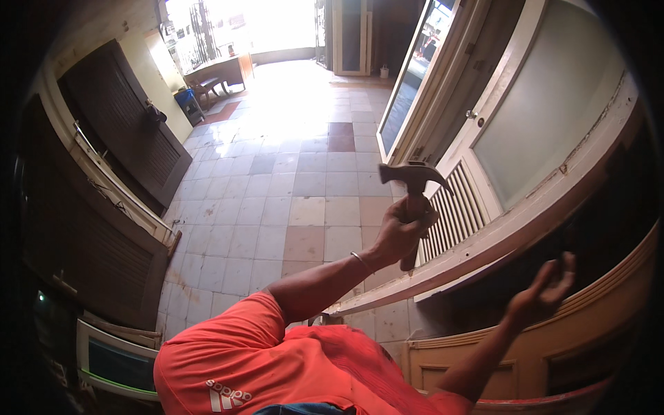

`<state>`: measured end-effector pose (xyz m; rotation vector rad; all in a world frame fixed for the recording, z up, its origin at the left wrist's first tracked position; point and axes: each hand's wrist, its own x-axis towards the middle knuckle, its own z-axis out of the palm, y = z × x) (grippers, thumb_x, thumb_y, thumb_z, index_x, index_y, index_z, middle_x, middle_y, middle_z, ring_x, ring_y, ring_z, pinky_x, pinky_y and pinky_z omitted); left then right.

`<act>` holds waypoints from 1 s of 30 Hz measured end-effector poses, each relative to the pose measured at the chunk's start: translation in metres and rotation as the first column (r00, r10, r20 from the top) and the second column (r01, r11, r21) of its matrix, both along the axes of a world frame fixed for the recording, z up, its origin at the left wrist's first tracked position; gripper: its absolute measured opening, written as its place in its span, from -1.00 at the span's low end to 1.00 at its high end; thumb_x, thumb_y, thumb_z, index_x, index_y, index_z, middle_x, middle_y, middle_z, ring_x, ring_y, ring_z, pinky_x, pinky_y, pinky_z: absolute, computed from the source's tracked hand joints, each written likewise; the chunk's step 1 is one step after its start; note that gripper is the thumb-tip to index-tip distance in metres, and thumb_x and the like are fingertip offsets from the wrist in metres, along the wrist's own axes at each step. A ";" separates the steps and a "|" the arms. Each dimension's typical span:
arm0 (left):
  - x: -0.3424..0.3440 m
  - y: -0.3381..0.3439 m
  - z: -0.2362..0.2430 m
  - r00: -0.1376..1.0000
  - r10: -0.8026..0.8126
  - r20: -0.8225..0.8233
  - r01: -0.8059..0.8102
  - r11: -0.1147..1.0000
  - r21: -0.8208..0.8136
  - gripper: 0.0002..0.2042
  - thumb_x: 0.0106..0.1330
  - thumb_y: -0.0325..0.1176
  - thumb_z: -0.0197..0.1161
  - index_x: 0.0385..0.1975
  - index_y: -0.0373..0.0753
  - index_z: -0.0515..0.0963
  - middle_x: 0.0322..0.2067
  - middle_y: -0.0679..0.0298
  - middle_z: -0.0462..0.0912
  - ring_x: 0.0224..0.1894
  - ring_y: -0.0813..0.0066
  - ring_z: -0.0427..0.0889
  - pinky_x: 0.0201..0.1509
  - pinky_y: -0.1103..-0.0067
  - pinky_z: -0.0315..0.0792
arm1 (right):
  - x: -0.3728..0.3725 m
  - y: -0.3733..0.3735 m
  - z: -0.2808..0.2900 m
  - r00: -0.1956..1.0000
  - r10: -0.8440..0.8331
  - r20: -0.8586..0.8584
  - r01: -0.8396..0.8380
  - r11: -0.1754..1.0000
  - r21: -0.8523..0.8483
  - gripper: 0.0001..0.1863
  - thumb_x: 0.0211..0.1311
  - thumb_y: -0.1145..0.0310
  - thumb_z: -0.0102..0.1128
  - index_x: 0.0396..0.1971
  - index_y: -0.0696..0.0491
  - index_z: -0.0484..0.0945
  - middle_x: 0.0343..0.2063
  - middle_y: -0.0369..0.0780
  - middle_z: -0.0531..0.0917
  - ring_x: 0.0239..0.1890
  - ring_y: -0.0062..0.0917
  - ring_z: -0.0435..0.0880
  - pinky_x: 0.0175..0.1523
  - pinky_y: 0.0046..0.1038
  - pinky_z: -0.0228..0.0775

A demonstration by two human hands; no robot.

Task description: The person uses a hammer and a pair of pincers to remove nails or staples from a wooden door frame.

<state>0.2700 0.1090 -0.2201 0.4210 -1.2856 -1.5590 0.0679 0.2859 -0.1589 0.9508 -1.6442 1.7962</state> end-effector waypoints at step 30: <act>-0.084 0.037 -0.015 0.790 0.417 0.450 -0.063 0.785 -0.616 -0.56 0.01 0.00 0.59 -0.46 -0.27 0.59 -0.48 0.27 0.53 -0.42 0.37 0.50 -0.27 0.42 0.41 | -0.183 -0.070 0.062 0.861 0.373 0.347 -0.404 0.915 0.020 -0.50 0.34 -0.12 0.23 -0.14 0.09 0.62 -0.63 -0.44 0.43 -0.70 -0.77 0.33 -0.64 -0.58 0.18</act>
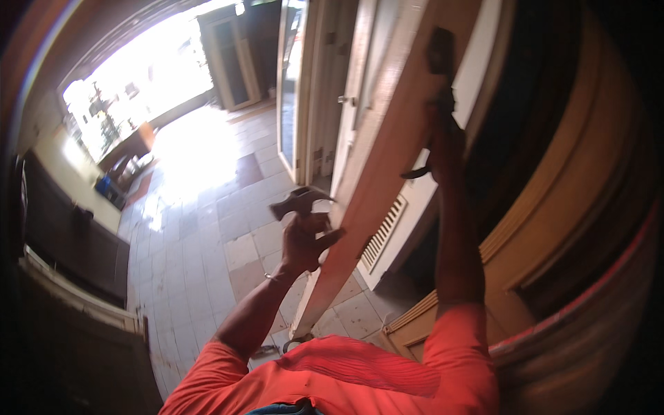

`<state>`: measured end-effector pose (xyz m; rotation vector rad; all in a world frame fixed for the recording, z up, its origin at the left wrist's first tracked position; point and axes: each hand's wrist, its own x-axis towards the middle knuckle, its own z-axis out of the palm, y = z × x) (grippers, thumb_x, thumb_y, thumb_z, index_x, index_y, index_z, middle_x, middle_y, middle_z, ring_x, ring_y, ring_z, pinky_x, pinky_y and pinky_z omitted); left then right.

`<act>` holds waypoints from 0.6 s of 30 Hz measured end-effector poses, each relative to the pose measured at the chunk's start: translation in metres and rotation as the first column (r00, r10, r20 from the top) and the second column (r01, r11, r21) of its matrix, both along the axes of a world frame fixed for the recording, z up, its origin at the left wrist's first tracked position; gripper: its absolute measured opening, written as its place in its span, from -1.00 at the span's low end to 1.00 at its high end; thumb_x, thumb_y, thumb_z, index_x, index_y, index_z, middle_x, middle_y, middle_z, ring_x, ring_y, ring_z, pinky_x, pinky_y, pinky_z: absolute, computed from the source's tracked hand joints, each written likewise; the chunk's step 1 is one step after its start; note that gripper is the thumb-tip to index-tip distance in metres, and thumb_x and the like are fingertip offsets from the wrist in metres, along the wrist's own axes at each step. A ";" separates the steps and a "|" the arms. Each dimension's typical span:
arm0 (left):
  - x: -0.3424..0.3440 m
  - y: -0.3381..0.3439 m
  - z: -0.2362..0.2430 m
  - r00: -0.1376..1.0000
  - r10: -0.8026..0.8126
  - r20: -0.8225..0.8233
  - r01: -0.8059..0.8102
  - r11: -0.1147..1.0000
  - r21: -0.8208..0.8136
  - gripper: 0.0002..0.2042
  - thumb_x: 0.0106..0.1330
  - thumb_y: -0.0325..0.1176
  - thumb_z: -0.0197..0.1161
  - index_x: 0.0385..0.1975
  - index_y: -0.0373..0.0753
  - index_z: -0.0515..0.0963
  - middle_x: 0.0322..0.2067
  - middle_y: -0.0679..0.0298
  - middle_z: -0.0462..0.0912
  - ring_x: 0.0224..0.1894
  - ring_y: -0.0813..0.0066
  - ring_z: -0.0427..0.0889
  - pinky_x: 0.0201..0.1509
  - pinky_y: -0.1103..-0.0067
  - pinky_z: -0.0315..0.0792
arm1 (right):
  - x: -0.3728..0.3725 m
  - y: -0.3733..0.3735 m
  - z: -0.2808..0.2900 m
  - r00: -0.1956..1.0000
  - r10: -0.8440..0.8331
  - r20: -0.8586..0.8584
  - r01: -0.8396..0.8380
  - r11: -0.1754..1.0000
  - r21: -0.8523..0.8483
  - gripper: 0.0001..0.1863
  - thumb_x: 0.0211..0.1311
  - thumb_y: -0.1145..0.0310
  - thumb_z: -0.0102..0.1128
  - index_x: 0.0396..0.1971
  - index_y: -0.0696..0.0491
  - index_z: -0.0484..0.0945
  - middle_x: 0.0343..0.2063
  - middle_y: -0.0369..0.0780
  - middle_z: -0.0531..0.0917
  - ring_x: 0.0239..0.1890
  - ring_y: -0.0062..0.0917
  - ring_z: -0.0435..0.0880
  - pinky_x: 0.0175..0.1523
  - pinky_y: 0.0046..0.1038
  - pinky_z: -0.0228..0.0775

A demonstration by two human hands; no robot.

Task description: The person uses a hammer and a pair of pincers to remove nails or staples from a wooden door frame.

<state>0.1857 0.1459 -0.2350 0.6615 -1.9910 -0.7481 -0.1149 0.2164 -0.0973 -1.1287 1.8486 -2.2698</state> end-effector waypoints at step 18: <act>-0.012 0.018 0.007 0.992 -0.085 -0.089 0.098 0.982 0.164 -0.62 0.06 -0.25 0.61 -0.32 -0.27 0.51 -0.40 0.34 0.64 -0.38 0.59 0.58 -0.23 0.54 0.50 | 0.027 0.085 0.042 0.825 -0.289 -0.486 0.334 0.943 0.007 -0.55 0.48 0.07 0.08 0.21 0.01 0.50 -0.02 -0.20 0.69 0.00 -0.45 0.68 0.09 -0.40 0.48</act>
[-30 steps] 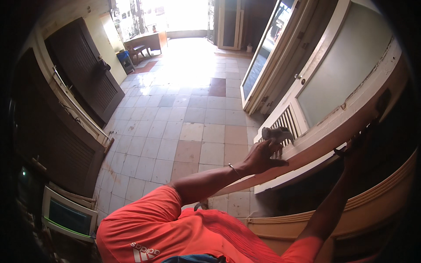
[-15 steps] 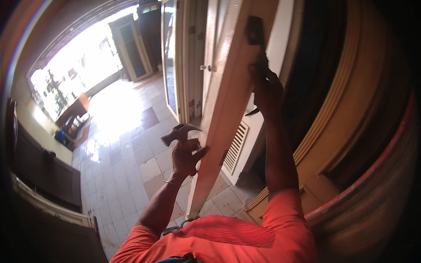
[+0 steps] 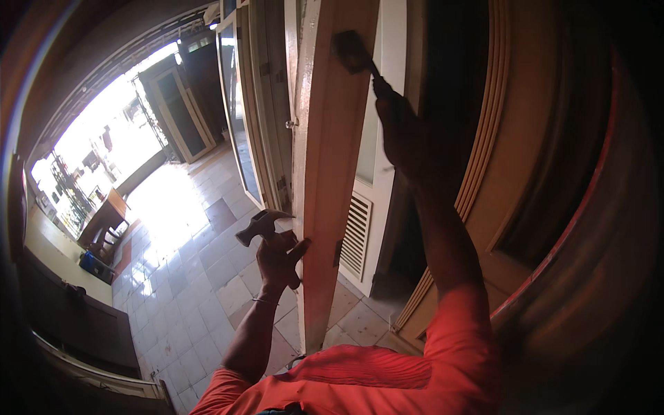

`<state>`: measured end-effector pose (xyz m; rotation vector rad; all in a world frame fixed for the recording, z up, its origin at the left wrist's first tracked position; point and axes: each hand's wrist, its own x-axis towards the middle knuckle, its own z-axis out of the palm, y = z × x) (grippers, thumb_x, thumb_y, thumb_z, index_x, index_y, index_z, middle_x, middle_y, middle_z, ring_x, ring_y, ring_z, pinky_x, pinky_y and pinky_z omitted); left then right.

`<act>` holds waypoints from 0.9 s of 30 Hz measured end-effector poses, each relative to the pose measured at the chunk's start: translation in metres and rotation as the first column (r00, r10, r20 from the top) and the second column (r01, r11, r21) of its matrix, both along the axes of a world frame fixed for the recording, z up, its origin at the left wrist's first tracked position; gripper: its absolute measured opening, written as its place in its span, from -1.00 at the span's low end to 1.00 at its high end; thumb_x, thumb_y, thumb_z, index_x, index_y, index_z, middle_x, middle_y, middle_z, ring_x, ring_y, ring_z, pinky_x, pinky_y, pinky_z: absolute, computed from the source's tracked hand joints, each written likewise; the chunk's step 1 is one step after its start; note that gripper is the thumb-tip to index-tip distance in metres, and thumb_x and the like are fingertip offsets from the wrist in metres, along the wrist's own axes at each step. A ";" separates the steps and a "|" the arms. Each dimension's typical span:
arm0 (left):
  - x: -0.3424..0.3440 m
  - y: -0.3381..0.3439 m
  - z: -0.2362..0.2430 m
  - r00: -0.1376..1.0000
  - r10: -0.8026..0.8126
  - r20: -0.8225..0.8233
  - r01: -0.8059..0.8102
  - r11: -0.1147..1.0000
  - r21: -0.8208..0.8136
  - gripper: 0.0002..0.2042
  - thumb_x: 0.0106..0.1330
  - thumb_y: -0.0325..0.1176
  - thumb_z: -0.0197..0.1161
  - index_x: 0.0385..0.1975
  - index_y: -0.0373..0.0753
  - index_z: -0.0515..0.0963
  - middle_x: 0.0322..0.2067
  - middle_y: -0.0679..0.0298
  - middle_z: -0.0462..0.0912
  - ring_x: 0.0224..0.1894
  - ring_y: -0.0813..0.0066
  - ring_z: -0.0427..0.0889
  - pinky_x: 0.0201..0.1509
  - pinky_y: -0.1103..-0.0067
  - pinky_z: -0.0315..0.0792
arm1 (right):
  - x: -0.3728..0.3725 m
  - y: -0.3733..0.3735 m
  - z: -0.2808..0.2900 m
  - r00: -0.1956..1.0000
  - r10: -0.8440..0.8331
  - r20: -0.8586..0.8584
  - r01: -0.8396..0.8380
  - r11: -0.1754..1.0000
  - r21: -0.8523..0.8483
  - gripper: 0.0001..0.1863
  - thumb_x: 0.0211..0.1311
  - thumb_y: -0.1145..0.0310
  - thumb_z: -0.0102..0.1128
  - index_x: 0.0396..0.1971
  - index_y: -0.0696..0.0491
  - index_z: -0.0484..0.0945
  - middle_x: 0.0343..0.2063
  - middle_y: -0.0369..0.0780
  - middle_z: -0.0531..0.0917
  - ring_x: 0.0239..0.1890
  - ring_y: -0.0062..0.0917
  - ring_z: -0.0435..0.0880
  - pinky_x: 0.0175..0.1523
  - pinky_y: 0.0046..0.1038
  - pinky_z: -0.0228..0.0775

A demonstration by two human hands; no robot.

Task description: The person uses a hammer and a pair of pincers to remove nails or staples from a wooden door frame.

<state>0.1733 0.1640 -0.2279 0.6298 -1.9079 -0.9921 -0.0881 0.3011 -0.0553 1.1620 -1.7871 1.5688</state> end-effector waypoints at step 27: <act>0.001 0.000 0.001 0.995 0.056 0.078 -0.055 0.998 -0.015 -0.67 0.09 -0.24 0.57 -0.33 -0.32 0.63 -0.39 0.28 0.66 -0.26 0.49 0.65 -0.10 0.53 0.52 | -0.007 -0.028 -0.043 0.967 0.182 0.176 -0.177 0.983 -0.042 -0.48 0.42 0.16 0.19 0.27 0.08 0.42 0.09 -0.10 0.65 0.17 -0.36 0.62 0.21 -0.37 0.46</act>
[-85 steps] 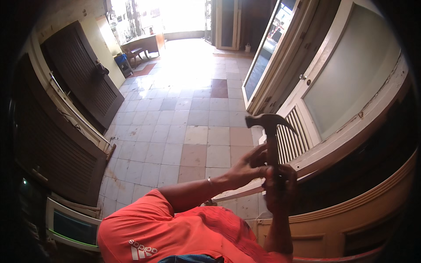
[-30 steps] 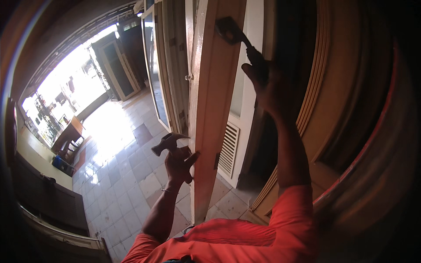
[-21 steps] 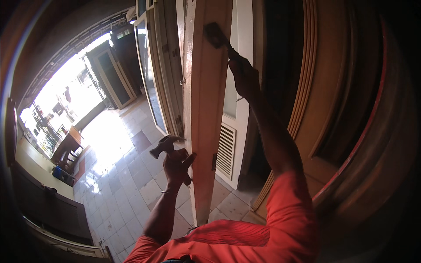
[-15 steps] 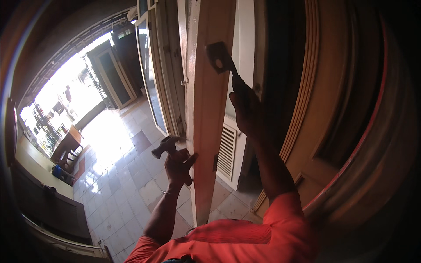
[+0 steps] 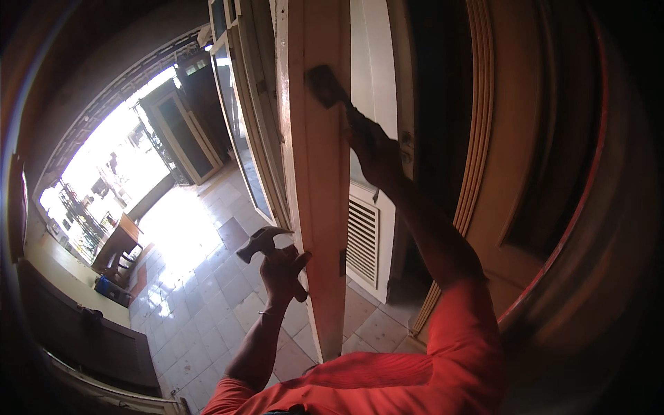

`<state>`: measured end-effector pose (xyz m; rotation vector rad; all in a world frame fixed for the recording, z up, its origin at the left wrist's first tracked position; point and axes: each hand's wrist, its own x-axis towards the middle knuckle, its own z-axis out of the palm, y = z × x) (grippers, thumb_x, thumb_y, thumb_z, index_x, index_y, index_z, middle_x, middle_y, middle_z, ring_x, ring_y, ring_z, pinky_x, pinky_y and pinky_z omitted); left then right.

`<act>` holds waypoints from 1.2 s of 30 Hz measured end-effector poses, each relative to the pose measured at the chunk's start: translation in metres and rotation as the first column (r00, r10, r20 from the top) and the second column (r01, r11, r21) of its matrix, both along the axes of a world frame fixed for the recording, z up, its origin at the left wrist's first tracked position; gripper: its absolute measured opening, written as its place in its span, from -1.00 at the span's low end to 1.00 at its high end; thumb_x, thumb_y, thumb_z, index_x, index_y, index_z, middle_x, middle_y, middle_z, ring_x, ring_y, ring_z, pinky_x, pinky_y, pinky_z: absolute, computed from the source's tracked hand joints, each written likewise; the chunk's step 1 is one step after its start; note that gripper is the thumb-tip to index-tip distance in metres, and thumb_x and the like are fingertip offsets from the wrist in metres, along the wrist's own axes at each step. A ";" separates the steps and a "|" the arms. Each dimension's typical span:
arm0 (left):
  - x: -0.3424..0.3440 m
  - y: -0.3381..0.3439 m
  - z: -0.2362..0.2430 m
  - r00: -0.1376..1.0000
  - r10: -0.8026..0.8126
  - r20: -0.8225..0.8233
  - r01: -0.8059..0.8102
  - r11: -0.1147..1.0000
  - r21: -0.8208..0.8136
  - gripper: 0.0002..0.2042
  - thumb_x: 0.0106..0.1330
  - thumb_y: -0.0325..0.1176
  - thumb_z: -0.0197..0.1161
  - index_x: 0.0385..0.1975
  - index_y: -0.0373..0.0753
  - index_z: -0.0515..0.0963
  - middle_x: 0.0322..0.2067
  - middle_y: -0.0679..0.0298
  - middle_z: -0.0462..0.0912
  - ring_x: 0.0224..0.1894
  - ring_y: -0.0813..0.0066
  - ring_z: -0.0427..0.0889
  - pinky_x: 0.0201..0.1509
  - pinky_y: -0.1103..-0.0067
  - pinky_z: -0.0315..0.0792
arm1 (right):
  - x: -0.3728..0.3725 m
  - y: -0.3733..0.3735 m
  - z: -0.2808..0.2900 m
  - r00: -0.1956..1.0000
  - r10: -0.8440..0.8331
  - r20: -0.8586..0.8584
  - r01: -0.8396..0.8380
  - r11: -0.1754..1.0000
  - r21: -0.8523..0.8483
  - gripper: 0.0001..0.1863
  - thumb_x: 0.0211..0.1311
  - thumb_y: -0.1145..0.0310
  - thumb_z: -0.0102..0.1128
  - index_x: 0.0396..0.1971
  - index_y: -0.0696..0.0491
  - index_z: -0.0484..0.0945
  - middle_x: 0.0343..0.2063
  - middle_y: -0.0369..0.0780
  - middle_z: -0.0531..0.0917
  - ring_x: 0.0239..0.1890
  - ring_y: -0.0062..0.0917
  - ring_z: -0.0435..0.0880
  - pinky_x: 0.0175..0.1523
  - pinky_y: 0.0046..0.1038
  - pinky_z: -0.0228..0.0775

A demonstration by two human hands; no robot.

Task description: The person uses a hammer and a pair of pincers to remove nails or staples from a wooden door frame.

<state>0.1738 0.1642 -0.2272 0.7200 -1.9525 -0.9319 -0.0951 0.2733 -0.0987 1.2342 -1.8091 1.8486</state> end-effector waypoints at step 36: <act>0.143 0.018 -0.078 0.815 -0.083 -0.573 0.333 0.877 0.347 -0.47 0.54 0.13 -0.10 0.12 -0.27 0.31 -0.19 0.25 0.48 -0.12 0.53 0.47 0.03 0.47 0.43 | 0.297 -0.022 -0.192 0.707 0.700 0.097 -0.676 0.630 0.382 -0.28 0.12 0.38 0.37 0.27 0.27 0.29 0.14 0.08 0.48 0.21 -0.10 0.49 0.22 -0.24 0.39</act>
